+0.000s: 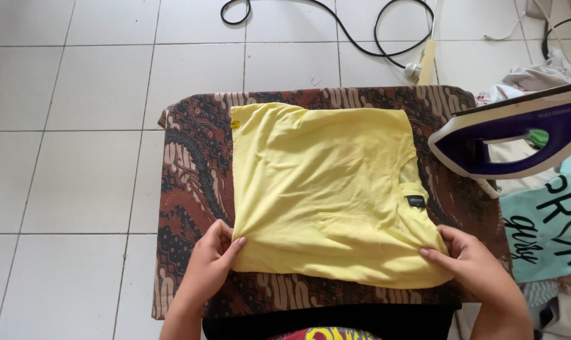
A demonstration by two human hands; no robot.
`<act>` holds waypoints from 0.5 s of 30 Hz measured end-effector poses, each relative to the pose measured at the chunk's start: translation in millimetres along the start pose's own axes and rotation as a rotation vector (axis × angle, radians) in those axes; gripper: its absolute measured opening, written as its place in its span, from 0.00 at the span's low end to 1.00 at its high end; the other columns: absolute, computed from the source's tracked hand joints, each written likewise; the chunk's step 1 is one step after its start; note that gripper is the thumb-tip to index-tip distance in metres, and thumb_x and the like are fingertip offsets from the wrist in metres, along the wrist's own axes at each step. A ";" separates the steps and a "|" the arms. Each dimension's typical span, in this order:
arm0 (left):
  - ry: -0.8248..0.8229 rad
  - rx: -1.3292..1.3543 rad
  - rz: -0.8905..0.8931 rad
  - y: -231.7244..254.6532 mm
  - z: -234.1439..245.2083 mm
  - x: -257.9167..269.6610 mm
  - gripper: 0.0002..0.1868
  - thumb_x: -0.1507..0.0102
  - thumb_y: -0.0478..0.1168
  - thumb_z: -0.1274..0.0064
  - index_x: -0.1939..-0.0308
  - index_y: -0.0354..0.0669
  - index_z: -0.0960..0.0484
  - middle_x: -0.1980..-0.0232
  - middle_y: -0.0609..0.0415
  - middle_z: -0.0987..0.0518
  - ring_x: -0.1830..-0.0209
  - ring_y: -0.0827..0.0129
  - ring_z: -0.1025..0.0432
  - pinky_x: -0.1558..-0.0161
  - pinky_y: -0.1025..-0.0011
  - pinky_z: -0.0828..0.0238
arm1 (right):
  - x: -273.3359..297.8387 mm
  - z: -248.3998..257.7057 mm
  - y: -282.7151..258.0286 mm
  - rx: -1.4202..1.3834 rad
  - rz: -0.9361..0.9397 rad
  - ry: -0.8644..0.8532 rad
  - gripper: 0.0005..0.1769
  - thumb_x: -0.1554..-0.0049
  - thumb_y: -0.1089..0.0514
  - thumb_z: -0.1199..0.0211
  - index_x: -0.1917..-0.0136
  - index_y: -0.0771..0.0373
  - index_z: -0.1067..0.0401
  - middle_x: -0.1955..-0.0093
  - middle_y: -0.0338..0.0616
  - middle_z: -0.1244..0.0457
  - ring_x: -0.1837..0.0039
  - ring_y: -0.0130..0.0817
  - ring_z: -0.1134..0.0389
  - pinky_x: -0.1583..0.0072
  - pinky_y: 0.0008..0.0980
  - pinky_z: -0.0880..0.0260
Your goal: Ironing a yellow t-shirt on a low surface and then folding it into a compact square.
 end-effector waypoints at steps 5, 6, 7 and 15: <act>-0.030 0.645 0.192 -15.9 -2.2 1.7 0.21 0.37 0.25 0.55 0.39 0.25 0.33 0.56 0.31 0.20 0.63 0.55 0.23 0.61 0.64 0.23 | -18.1 0.8 21.9 -0.117 -0.101 -0.245 0.35 0.53 0.76 0.32 0.30 0.81 0.28 0.46 0.73 0.25 0.56 0.47 0.28 0.59 0.34 0.33; -0.031 0.644 0.191 -21.6 -2.7 -0.9 0.21 0.37 0.25 0.55 0.39 0.25 0.33 0.56 0.31 0.20 0.63 0.55 0.23 0.61 0.64 0.23 | -13.0 -10.1 3.9 -0.118 -0.100 -0.244 0.35 0.53 0.76 0.32 0.30 0.81 0.28 0.46 0.73 0.25 0.56 0.47 0.28 0.59 0.34 0.33; -0.055 0.693 0.239 -29.2 -6.3 -3.7 0.26 0.39 0.25 0.56 0.35 0.25 0.35 0.52 0.28 0.20 0.61 0.54 0.23 0.61 0.65 0.24 | -9.8 -13.1 -11.3 0.024 -0.128 -0.154 0.31 0.47 0.68 0.34 0.30 0.79 0.28 0.43 0.67 0.25 0.50 0.45 0.28 0.52 0.35 0.31; -0.423 0.403 0.326 -15.4 -15.4 23.9 0.29 0.44 0.26 0.49 0.36 0.24 0.26 0.51 0.34 0.13 0.66 0.66 0.21 0.67 0.77 0.26 | -5.9 -23.7 -53.4 0.866 -0.053 -0.146 0.22 0.52 0.57 0.25 0.43 0.61 0.19 0.47 0.42 0.23 0.52 0.32 0.21 0.48 0.28 0.21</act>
Point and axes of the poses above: each hand's wrist, its own x-axis away from the middle knuckle, its own z-axis out of the back of the hand, y = z × x, the point moved 8 cm from there along -x, towards the middle knuckle
